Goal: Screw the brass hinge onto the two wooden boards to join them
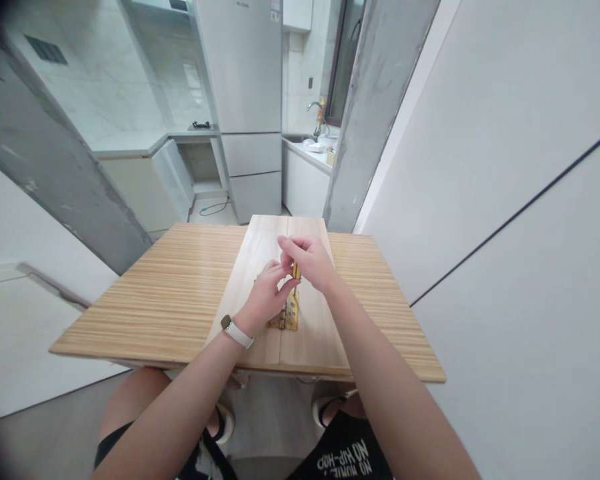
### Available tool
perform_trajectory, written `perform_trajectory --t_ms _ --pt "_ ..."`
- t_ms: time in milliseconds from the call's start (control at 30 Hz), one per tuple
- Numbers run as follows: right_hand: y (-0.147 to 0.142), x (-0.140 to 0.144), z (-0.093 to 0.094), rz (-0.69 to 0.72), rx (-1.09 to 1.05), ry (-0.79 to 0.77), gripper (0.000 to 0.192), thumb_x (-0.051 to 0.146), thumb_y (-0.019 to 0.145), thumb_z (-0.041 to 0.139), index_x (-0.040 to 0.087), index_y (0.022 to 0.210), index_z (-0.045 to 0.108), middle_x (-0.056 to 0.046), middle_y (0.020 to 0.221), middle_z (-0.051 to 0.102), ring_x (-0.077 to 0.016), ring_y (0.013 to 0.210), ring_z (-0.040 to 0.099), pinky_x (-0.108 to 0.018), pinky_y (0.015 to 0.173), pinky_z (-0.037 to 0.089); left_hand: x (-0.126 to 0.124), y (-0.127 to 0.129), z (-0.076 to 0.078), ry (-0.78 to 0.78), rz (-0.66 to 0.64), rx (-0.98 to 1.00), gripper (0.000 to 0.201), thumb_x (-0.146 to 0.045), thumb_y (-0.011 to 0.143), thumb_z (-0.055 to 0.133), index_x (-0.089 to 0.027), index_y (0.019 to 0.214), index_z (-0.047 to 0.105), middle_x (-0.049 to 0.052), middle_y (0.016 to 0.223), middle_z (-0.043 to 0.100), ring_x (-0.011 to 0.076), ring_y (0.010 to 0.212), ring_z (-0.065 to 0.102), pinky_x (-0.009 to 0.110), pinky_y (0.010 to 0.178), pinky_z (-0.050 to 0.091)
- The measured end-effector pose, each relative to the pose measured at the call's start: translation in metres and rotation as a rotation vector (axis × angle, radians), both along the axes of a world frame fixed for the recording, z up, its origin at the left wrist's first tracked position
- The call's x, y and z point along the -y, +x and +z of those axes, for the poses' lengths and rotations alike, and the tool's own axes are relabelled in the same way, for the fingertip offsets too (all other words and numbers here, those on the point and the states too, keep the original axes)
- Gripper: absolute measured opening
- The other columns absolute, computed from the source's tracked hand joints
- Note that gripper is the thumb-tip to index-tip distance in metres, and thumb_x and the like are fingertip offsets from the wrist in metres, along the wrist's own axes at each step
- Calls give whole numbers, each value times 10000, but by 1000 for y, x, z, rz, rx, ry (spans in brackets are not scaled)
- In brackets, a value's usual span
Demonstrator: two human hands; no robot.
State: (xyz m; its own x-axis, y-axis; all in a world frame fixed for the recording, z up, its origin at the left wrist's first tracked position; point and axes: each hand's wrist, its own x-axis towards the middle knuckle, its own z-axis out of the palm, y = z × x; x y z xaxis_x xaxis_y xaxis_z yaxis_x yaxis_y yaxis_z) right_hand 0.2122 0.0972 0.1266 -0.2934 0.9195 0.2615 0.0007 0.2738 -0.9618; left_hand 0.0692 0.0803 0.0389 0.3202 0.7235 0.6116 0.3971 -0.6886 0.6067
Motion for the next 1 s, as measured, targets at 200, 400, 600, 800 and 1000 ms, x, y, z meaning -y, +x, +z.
perform_trajectory --t_ms 200,400,600,800,1000 --pt "7 -12 3 320 54 -85 599 615 930 653 194 513 571 -16 489 607 -130 469 515 -275 537 411 -17 -6 -2 -119 -166 80 70 -199 977 666 -186 942 725 99 1063 726 249 1050 644 408 963 532" --pt "3 -12 -3 361 42 -93 684 632 932 653 223 443 406 66 396 366 -85 395 315 -271 482 303 -25 -11 -5 -228 -232 107 106 -248 973 680 -198 1007 766 82 1056 758 235 1040 676 378 954 544" --pt "-7 -9 -7 206 -2 -85 725 690 938 620 237 419 394 69 374 332 -83 373 304 -284 477 328 -13 -12 -3 -233 -118 107 94 -254 951 707 -210 1007 769 44 986 760 205 954 675 343 874 523" --pt "-21 -5 -8 11 -33 -80 731 718 912 627 237 416 387 48 364 362 -84 373 325 -282 445 315 -4 -15 -2 -202 7 104 183 -293 871 811 -219 1030 760 44 1020 773 218 954 680 358 872 524" --pt "-36 5 -14 -330 3 -11 697 728 937 567 254 476 350 46 408 324 -99 395 305 -298 408 243 6 -5 -1 -226 28 129 64 -176 884 721 -180 948 729 67 982 790 223 907 702 348 842 532"
